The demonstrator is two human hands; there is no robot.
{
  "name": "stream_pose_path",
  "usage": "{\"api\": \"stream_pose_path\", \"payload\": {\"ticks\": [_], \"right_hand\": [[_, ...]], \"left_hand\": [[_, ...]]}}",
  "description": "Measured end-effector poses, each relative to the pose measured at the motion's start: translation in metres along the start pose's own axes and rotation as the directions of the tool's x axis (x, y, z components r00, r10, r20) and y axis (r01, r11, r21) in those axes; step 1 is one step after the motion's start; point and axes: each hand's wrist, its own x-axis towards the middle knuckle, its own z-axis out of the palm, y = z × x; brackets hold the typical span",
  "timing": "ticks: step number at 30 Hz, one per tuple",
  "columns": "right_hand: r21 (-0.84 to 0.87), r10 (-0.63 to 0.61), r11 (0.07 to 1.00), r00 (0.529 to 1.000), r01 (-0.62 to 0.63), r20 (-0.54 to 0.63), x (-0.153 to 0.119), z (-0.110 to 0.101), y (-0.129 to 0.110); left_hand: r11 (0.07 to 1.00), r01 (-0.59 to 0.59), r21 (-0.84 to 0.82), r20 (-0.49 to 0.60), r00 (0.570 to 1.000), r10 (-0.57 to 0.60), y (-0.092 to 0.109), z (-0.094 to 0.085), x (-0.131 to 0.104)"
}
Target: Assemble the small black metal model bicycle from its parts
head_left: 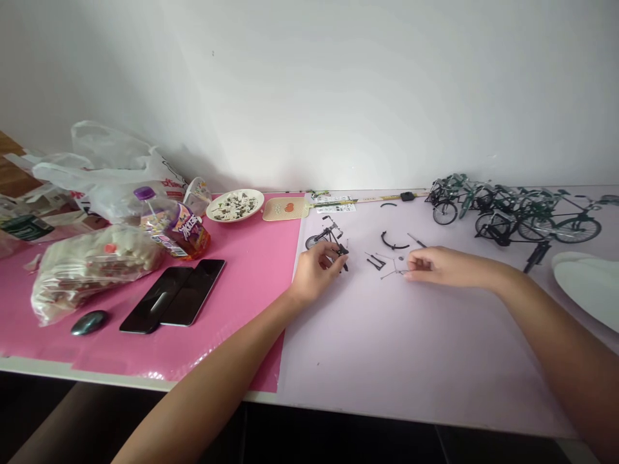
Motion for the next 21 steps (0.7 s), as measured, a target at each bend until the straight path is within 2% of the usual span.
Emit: {"api": "stream_pose_path", "payload": {"ticks": [1,2,4,7,10,13,16,21], "right_hand": [[0.03,0.005,1.0,1.0,-0.005,0.021,0.001,0.001,-0.003],[0.053,0.017,0.998,1.0,-0.016,-0.007,0.003,0.002,-0.007],[0.089,0.011,0.996,0.989,0.002,-0.147,0.007,0.009,-0.018],[0.137,-0.09,0.979,0.919,0.153,-0.385,0.013,0.026,-0.038],[0.119,-0.206,0.942,0.82,0.314,-0.534,0.015,0.045,-0.054],[0.066,-0.297,0.906,0.738,0.419,-0.606,0.013,0.057,-0.065],[0.029,-0.335,0.881,0.667,0.472,-0.665,0.01,0.062,-0.073],[-0.06,-0.39,0.867,0.599,0.494,-0.699,0.01,0.066,-0.079]], "left_hand": [[1.0,-0.002,0.002,0.007,1.0,0.002,0.001,0.0,0.0],[1.0,-0.004,0.003,0.017,1.0,0.004,0.001,0.0,0.0],[1.0,-0.01,0.003,0.037,0.999,0.01,0.001,0.0,-0.001],[1.0,-0.015,0.013,0.051,0.999,0.014,0.0,0.002,-0.001],[0.999,-0.02,0.029,0.047,0.999,0.019,-0.002,0.004,-0.002],[0.999,-0.034,0.026,0.043,0.999,0.033,-0.002,0.006,-0.002],[0.999,-0.036,0.007,0.058,0.998,0.035,-0.001,0.007,-0.003],[1.0,-0.025,-0.008,0.081,0.996,0.025,0.0,0.007,-0.005]]}}
